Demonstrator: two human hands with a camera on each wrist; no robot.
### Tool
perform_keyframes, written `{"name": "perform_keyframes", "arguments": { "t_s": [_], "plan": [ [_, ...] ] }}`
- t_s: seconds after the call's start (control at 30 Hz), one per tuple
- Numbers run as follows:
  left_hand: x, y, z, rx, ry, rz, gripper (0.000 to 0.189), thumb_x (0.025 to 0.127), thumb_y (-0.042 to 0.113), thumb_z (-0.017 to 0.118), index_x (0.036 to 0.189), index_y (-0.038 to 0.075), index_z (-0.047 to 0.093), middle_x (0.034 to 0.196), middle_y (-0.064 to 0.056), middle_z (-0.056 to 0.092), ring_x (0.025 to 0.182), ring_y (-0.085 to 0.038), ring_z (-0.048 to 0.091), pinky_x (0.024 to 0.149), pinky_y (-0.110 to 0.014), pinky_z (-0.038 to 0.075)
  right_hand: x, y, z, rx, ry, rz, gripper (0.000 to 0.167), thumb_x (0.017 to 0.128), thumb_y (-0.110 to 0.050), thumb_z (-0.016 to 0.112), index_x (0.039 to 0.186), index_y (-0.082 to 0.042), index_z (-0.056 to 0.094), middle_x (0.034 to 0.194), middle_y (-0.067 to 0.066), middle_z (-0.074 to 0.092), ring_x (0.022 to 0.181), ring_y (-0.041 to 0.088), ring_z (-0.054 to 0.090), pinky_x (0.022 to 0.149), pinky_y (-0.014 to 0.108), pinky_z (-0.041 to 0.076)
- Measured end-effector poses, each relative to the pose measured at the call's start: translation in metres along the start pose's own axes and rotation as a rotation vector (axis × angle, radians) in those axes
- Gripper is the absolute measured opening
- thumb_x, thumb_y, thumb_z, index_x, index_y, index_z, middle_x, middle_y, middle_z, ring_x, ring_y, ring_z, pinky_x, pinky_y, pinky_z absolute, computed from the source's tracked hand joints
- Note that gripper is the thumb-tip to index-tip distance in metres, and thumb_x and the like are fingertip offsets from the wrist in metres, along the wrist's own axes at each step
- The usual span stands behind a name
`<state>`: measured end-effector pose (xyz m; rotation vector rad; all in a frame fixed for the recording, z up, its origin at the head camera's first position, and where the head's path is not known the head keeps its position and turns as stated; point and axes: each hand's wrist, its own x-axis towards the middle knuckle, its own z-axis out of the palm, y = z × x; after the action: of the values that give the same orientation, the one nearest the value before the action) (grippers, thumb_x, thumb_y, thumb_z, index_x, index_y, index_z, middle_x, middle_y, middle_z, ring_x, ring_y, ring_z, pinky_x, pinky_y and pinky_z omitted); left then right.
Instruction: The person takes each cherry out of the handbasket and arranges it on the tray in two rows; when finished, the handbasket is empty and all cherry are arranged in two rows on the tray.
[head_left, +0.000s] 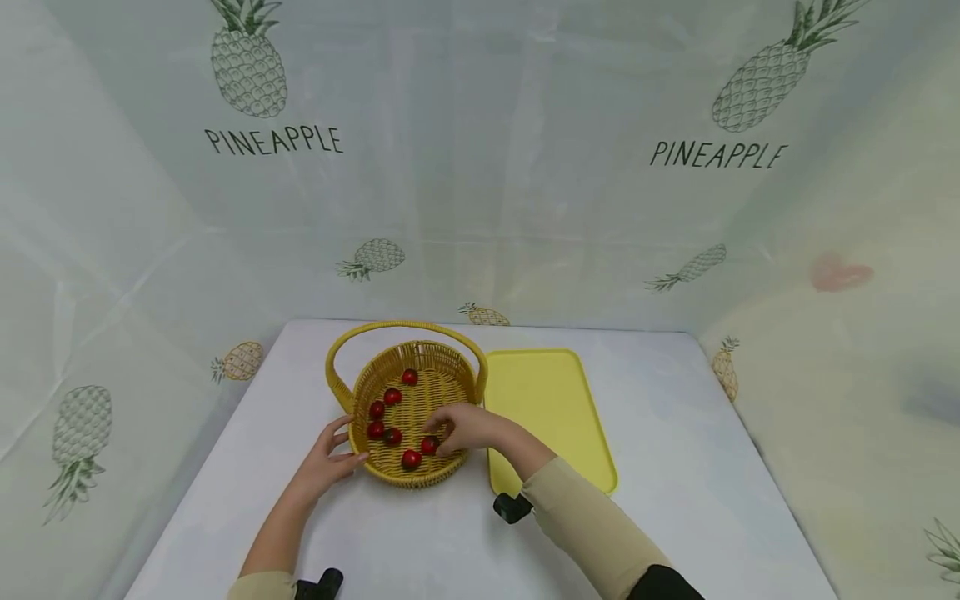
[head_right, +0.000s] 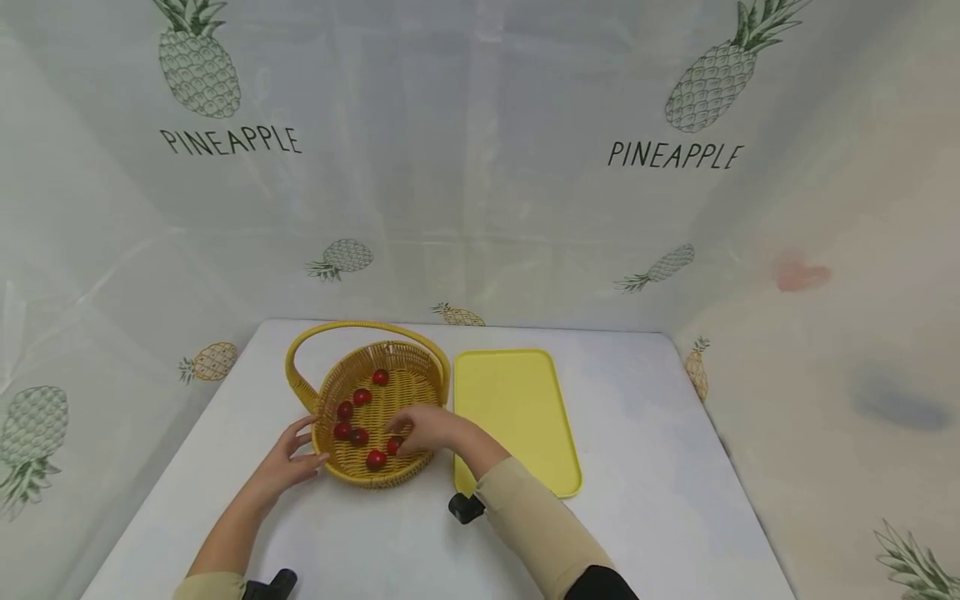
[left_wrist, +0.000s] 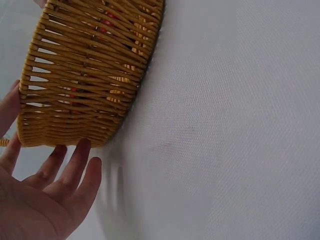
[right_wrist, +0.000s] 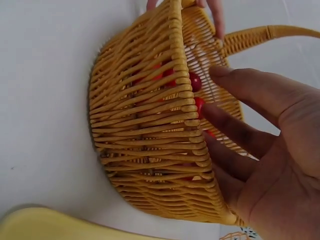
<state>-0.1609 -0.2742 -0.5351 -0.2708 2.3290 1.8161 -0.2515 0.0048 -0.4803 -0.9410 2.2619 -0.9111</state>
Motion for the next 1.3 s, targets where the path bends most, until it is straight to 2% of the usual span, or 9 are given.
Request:
{"name": "perform_keyframes", "arguments": {
  "t_s": [0.13,0.3,0.6,0.9,1.3],
  "plan": [
    [0.000,0.000,0.001,-0.008,0.005,-0.003,0.078,0.090,0.010,0.071,0.152,0.014,0.024,0.148,-0.031,0.031,0.115,-0.040,0.057,0.086,-0.048,0.052,0.010,0.002,-0.001,-0.042,-0.035,0.026,0.035,0.082,-0.007,0.078,0.117,-0.010,0.070,0.112,-0.002,0.067,0.091,0.007,0.058,0.078,0.022,0.049],
    [0.000,0.000,0.001,-0.017,0.015,-0.012,0.078,0.089,0.010,0.072,0.151,0.015,0.025,0.147,-0.030,0.032,0.112,-0.037,0.059,0.086,-0.047,0.052,0.020,0.003,-0.003,-0.071,-0.084,0.060,0.033,0.082,-0.007,0.079,0.114,-0.011,0.071,0.108,-0.002,0.067,0.101,0.011,0.058,0.084,0.024,0.048],
    [0.001,0.001,0.002,-0.022,0.016,-0.032,0.078,0.090,0.011,0.071,0.152,0.015,0.025,0.148,-0.030,0.032,0.111,-0.036,0.059,0.086,-0.048,0.052,0.035,0.008,-0.001,-0.120,-0.132,0.126,0.030,0.081,-0.006,0.079,0.107,-0.020,0.073,0.100,-0.011,0.062,0.095,0.006,0.054,0.083,0.023,0.048],
    [0.001,-0.002,0.003,-0.028,0.024,-0.049,0.079,0.090,0.011,0.072,0.152,0.016,0.024,0.148,-0.030,0.032,0.110,-0.034,0.061,0.088,-0.051,0.050,0.046,0.012,0.004,-0.088,-0.183,0.144,0.030,0.078,-0.002,0.080,0.103,-0.018,0.073,0.095,-0.009,0.062,0.089,0.007,0.053,0.081,0.022,0.047],
    [0.000,0.002,0.005,-0.033,0.034,-0.057,0.075,0.090,0.009,0.070,0.150,0.017,0.027,0.147,-0.029,0.033,0.110,-0.035,0.059,0.089,-0.049,0.051,0.053,0.015,0.007,-0.060,-0.216,0.157,0.028,0.078,0.004,0.079,0.099,-0.014,0.074,0.090,-0.004,0.061,0.079,0.008,0.050,0.069,0.022,0.047]
  ]
}}
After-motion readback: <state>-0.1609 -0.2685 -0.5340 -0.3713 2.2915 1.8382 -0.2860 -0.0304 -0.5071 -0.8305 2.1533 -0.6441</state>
